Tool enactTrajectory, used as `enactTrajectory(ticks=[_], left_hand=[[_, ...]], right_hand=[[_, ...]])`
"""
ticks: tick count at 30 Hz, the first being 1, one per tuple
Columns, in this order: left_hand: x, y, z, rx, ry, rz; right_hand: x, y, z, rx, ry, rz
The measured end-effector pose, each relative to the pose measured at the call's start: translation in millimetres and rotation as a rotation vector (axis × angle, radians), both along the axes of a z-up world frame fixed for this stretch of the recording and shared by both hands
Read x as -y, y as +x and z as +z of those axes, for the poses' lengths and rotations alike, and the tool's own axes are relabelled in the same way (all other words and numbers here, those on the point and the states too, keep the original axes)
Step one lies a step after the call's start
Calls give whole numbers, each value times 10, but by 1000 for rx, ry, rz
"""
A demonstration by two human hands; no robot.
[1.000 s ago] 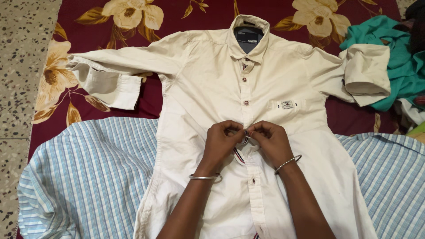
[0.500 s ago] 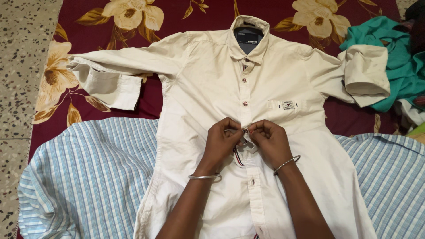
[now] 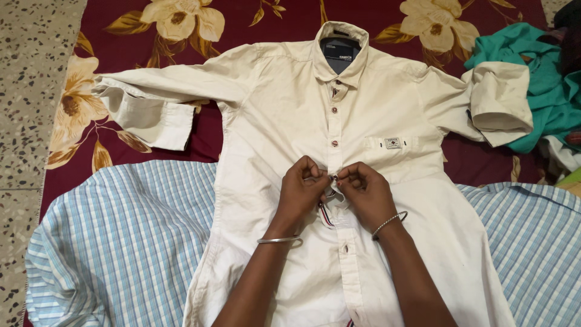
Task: The person lays a white long-sleeved shirt flat on a floral patterned surface and buttons it from the collar down to the bottom. They then fold the shirt in half and smooth it out.
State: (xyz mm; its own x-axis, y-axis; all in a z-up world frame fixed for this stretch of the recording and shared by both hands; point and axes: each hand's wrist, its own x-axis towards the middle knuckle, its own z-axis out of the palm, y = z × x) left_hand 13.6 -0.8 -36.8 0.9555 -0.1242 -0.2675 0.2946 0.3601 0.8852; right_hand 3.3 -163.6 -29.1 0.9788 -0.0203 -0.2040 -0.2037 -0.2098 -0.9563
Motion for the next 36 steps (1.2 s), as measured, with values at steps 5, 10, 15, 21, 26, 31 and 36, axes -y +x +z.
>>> enactTrajectory(ticks=[5,10,15,21,26,31,36], left_hand=[[-17,1,-35,29,-64,-21],[-18,14,-48,27,-63,-27],[-18,16,-45,6,-41,-47],[-10,9,-99,29,-43,-57],[-8,6,-100,42,-32,-76],[-325,145,-64,53,345,-81],[-894,551,-143,147,384,63]], right_hand=[[-4,-22,65,51,-130,20],[54,17,-37,-37,123,-12],[73,38,-154,-37,150,-30],[93,64,-232,-72,140,-56],[94,49,-165,-96,92,-63],[454,97,120,-50,14,-78],[1331,348,385,-59,-247,66]])
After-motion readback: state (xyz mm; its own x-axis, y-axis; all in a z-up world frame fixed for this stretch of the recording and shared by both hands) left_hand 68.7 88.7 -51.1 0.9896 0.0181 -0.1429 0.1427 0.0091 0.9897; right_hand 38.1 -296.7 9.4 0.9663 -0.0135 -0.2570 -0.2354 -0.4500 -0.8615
